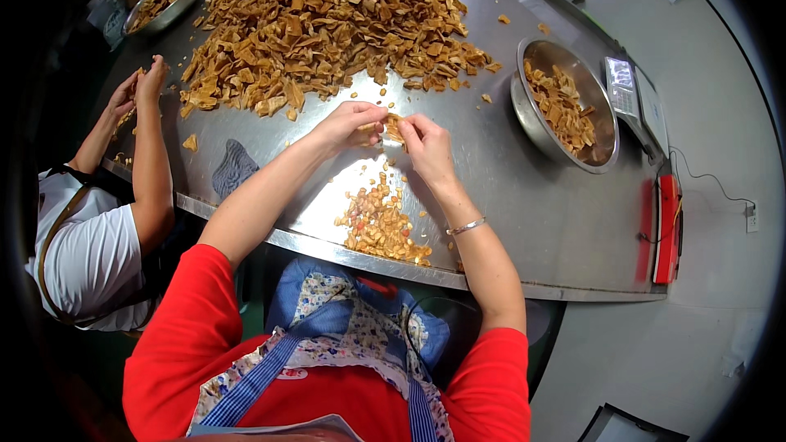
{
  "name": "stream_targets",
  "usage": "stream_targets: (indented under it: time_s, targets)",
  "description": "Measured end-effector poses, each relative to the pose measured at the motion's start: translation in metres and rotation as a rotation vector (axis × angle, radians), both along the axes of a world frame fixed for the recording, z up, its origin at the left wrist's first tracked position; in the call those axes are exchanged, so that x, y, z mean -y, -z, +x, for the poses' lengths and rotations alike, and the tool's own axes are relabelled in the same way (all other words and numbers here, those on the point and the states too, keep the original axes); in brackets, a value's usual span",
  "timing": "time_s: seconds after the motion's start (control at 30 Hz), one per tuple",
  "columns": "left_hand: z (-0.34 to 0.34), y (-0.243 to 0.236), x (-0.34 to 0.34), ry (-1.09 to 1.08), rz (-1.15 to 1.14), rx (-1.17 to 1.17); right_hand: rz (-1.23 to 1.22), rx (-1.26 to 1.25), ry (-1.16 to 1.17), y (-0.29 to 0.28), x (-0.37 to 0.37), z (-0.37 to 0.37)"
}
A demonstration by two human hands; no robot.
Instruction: The person sits at a stainless steel table and repeatedly picks up dried food pieces, breaks them into smaller pieces by hand, and places them into a metal bowl. Another person works alongside at the same table performing a similar task.
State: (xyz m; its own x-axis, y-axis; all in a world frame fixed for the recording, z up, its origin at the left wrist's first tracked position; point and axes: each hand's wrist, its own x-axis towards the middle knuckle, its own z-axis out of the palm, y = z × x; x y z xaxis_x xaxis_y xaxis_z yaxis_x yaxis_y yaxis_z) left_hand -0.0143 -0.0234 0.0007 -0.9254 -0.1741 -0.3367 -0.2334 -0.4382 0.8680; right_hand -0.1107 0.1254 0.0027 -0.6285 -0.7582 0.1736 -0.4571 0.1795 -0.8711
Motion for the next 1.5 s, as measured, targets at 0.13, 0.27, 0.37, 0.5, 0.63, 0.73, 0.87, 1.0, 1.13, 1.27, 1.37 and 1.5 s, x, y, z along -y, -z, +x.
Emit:
stream_targets:
  time_s: [0.13,0.27,0.37,0.5,0.63,0.73,0.87,1.0,1.13,1.27,1.37,1.5]
  targets:
    - [0.001,-0.005,-0.015,0.017,-0.184,-0.005,-0.169,0.053,0.116,0.002,0.003,0.008]
    - [-0.001,0.005,-0.016,-0.055,-0.243,-0.075,-0.231,0.033,0.082,0.012,0.005,0.002]
    - [-0.001,0.001,-0.017,-0.038,-0.236,-0.071,-0.219,0.491,0.034,0.010,0.002,-0.002]
    - [0.001,0.001,-0.006,0.031,-0.028,-0.114,-0.240,1.034,-0.086,-0.005,0.001,0.002]
    - [0.001,0.001,-0.007,0.000,-0.044,-0.058,-0.068,-0.705,0.081,-0.005,0.001,0.009]
    - [0.005,-0.008,-0.008,-0.021,-0.104,-0.001,-0.094,-0.955,0.114,-0.020,0.002,0.015]
    - [0.002,0.001,-0.006,-0.004,-0.160,0.042,-0.004,-0.947,-0.047,-0.017,0.001,0.015]
    - [0.003,-0.004,-0.004,0.057,-0.128,0.001,-0.105,-0.670,-0.064,-0.007,0.003,0.012]
    - [0.005,0.001,0.001,0.149,-0.062,-0.125,-0.081,-0.339,-0.088,-0.010,-0.002,0.012]
    - [0.006,0.000,-0.003,0.222,-0.065,-0.206,-0.048,-0.315,-0.102,-0.016,-0.002,0.012]
    - [0.006,0.002,-0.001,0.260,-0.091,-0.240,-0.052,-0.294,-0.103,-0.016,-0.002,0.011]
    - [0.005,0.005,-0.001,0.301,-0.083,-0.298,-0.179,-0.259,-0.129,-0.010,-0.001,0.009]
